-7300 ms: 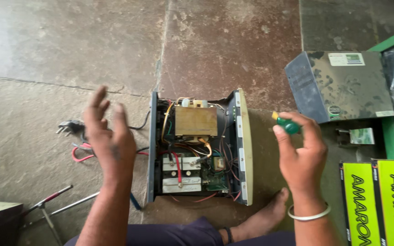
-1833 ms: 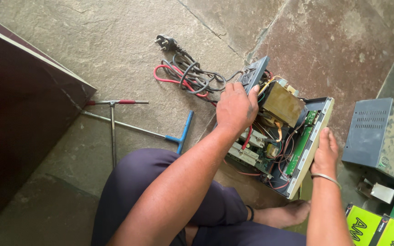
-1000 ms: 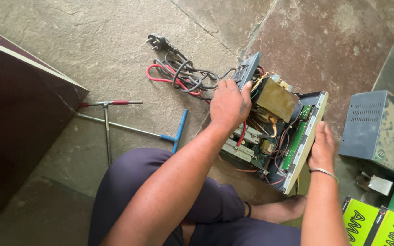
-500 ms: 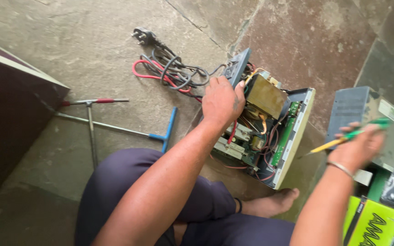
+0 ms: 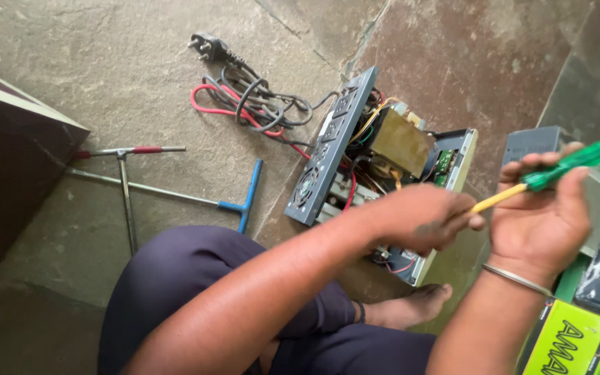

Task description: The person sits on the floor and uses a screwdriver to tighten screws on the internal components of an open electronic device, likely a power inverter. The person adjusts the device's position and continues to work on the circuit board and transformer area.

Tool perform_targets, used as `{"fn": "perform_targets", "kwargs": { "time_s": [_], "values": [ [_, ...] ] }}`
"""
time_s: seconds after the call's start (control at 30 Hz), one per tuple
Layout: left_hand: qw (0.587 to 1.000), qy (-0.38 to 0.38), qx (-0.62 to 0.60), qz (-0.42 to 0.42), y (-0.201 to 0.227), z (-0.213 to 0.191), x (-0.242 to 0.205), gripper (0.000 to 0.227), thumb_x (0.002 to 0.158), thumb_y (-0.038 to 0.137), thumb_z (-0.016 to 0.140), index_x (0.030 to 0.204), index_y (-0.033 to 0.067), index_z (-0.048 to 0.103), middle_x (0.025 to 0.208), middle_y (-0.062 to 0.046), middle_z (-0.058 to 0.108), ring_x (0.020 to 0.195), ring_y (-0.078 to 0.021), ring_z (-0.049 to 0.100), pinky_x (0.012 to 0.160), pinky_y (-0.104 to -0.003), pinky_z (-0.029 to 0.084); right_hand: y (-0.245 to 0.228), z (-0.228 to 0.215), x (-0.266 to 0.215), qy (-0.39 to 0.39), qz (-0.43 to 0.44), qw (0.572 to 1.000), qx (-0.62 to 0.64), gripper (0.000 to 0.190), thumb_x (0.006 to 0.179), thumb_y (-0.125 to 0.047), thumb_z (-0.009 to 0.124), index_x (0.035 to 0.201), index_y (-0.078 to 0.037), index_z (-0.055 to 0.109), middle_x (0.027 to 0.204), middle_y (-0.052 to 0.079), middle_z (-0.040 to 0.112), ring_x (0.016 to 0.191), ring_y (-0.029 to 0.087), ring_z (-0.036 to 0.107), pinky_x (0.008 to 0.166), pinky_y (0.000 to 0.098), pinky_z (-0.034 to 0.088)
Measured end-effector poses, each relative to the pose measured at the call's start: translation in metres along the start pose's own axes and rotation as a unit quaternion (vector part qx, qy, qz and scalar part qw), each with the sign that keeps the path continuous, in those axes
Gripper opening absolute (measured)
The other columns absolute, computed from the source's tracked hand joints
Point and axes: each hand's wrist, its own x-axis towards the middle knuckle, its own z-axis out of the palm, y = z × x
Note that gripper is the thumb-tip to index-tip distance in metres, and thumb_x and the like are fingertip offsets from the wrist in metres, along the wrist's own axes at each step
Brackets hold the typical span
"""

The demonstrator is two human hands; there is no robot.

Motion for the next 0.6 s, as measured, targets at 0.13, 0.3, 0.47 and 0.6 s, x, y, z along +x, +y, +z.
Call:
{"fn": "perform_targets", "kwargs": {
  "time_s": [0.13,0.3,0.47,0.6],
  "values": [
    [0.988,-0.137,0.034,-0.056,-0.007,-0.052,-0.003,0.034,0.1,0.035,0.053,0.1,0.009,0.075,0.066,-0.004,0.074,0.053,-0.0171,0.072,0.053,-0.035,0.058,-0.006,-0.044,0.012,0.019,-0.018,0.999,0.024,0.02,0.124,-0.027,0.056,0.133,-0.009,0.054,0.118,0.005,0.061,0.109,0.02,0.06,0.096,0.0349,0.047],
    [0.995,-0.012,-0.098,-0.012,-0.016,-0.096,-0.022,0.033,0.102,0.029,0.057,0.102,0.0018,0.074,0.078,-0.008,0.078,0.066,-0.0152,0.074,0.058,-0.034,0.059,-0.035,-0.067,0.03,0.125,-0.049,0.987,0.086,0.03,0.116,-0.022,0.061,0.136,-0.001,0.065,0.115,0.013,0.067,0.103,0.026,0.065,0.084,0.0332,0.049],
    [0.863,0.299,-0.281,0.294,-0.012,-0.104,-0.001,0.038,0.107,0.033,0.063,0.13,0.0038,0.069,0.122,-0.007,0.074,0.117,-0.0126,0.068,0.106,-0.029,0.052,-0.003,-0.029,0.016,0.065,0.012,0.998,0.023,0.012,0.116,-0.01,0.064,0.128,-0.005,0.063,0.121,0.013,0.068,0.108,0.024,0.067,0.093,0.0297,0.055],
    [0.872,0.313,-0.3,0.229,-0.024,-0.084,-0.002,0.037,0.102,0.026,0.073,0.13,0.0007,0.073,0.117,-0.011,0.077,0.11,-0.0177,0.07,0.101,-0.035,0.057,0.037,0.024,0.002,0.042,0.016,0.999,-0.02,0.023,0.112,-0.009,0.064,0.134,-0.012,0.059,0.123,0.013,0.071,0.11,0.024,0.071,0.096,0.0321,0.059]
  ]
}}
